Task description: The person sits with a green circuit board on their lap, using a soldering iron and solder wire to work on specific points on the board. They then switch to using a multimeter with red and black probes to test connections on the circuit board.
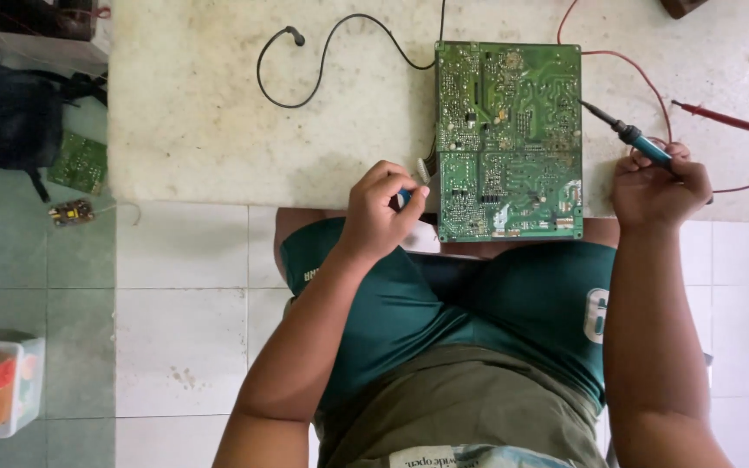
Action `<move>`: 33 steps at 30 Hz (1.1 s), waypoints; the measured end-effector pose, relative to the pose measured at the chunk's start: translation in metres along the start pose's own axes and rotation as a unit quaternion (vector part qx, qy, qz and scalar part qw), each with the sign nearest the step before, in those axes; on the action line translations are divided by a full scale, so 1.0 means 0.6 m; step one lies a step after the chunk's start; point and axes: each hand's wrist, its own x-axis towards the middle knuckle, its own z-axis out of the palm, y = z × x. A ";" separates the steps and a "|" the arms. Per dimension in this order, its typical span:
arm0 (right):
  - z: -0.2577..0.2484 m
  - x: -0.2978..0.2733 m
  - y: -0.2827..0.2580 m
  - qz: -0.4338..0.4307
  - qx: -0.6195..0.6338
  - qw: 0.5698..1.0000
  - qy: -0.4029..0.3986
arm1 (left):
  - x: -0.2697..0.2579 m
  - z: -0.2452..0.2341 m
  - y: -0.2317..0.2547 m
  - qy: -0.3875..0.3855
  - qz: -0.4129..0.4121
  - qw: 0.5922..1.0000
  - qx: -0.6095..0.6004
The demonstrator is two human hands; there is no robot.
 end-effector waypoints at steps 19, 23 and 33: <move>-0.049 0.005 -0.029 0.025 0.013 0.995 -0.093 | 0.028 0.005 -0.009 -0.040 0.073 0.987 0.134; -0.011 -0.036 -0.007 0.018 -0.050 0.975 -0.216 | 0.050 0.029 -0.014 -0.057 0.101 0.983 0.141; 0.038 -0.057 0.072 -0.020 -0.044 0.966 -0.254 | 0.039 0.048 -0.037 -0.052 0.125 0.973 0.186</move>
